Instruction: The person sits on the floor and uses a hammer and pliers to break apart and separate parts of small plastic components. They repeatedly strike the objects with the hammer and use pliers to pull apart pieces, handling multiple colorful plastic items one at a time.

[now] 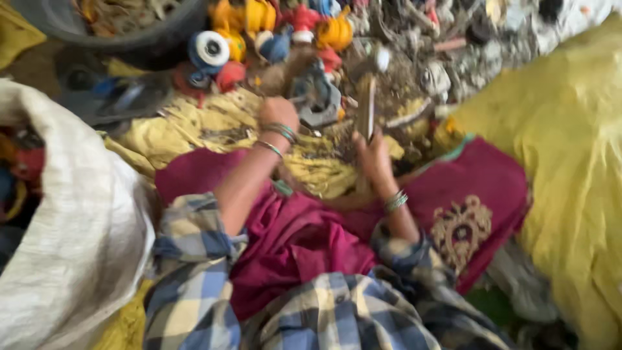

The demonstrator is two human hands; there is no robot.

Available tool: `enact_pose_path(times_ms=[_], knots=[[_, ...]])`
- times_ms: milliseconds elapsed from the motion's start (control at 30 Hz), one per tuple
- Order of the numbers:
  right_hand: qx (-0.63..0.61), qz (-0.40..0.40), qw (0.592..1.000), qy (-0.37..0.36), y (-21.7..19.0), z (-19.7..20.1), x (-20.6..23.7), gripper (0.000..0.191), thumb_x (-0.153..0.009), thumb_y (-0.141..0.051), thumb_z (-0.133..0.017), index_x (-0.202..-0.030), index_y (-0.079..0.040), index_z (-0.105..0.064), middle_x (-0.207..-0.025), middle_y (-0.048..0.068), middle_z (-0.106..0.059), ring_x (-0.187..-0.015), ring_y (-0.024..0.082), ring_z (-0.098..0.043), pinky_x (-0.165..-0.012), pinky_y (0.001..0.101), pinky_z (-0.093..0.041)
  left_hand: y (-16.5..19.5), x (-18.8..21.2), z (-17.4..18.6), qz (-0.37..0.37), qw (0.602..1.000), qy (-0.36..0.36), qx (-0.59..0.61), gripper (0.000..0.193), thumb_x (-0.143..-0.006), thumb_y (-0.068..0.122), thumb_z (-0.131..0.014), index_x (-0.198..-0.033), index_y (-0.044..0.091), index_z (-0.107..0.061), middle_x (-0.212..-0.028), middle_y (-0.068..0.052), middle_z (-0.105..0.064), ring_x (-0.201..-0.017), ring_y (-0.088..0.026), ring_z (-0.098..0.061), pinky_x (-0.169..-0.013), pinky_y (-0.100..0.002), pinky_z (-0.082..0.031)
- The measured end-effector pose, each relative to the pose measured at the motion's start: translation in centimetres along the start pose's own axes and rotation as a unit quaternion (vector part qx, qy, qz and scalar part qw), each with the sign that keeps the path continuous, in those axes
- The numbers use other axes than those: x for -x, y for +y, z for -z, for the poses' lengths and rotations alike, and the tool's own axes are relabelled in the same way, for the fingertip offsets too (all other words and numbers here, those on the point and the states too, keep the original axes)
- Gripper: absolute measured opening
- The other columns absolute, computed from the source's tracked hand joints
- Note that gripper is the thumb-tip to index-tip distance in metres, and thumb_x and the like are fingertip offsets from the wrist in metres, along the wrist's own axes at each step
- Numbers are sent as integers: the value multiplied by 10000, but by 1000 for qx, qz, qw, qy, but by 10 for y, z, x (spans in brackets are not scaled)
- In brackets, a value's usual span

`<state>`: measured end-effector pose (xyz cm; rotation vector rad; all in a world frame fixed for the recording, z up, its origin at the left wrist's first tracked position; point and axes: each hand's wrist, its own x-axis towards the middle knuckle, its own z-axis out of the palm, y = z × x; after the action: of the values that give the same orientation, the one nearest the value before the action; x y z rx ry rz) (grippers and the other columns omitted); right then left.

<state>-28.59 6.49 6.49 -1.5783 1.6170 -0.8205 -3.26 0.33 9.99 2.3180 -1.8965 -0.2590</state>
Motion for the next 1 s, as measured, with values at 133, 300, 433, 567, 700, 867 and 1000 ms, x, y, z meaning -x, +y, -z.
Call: enact_pose_path(times_ms=[133,300,433,567,700,867,1000], knots=[[-133,4,991,20,-82,70,15,203,-1010,-186,-569,-1143,-47,-504,-773,68,-662,-521,106,-623,-411,242,-562,-11,4,-6,18,997,-66,-32,258,-934,225,-583,-931,120,-819,-949,-131,-781,-897,-296,-765,-726,-413,-600],[-220,310,906,185,-167,134,21,134,-1138,-135,-529,-1199,-21,-566,-887,88,-662,-707,169,-700,-550,276,-580,-14,3,1,-32,992,-57,-109,274,-937,234,-567,-917,142,-824,-936,-108,-789,-878,-258,-774,-695,-401,-602],[-148,464,834,258,-189,189,-20,221,-1128,-205,-533,-1180,7,-569,-868,121,-682,-708,193,-701,-574,322,-585,-11,0,-1,-24,988,-82,-132,261,-930,222,-568,-904,150,-817,-904,-97,-793,-831,-249,-779,-634,-413,-607],[-108,403,877,239,-142,113,-23,253,-1090,-223,-581,-1197,7,-573,-889,148,-698,-734,228,-687,-601,371,-575,-18,2,-11,-6,989,-88,-121,256,-927,217,-573,-881,152,-816,-877,-93,-786,-800,-243,-776,-586,-426,-611],[84,39,995,-32,-36,-27,-4,299,-1052,-240,-628,-1213,7,-578,-910,176,-715,-759,263,-673,-628,420,-566,-22,4,-12,-36,997,3,-62,256,-935,222,-586,-865,152,-822,-855,-107,-782,-804,-265,-771,-663,-412,-600],[-124,-66,990,-18,0,-1,-16,288,-1051,-286,-597,-1169,-24,-581,-840,67,-672,-661,155,-635,-548,350,-551,-20,-7,-11,-9,996,-27,-86,262,-926,217,-574,-877,130,-817,-871,-118,-775,-806,-278,-769,-648,-426,-603],[-139,-14,990,27,-68,72,7,271,-1056,-287,-551,-1152,-33,-554,-764,5,-621,-592,89,-592,-484,256,-517,-23,-4,-20,-36,996,-13,-86,266,-959,198,-569,-898,146,-822,-902,-120,-785,-841,-268,-769,-692,-416,-603]])
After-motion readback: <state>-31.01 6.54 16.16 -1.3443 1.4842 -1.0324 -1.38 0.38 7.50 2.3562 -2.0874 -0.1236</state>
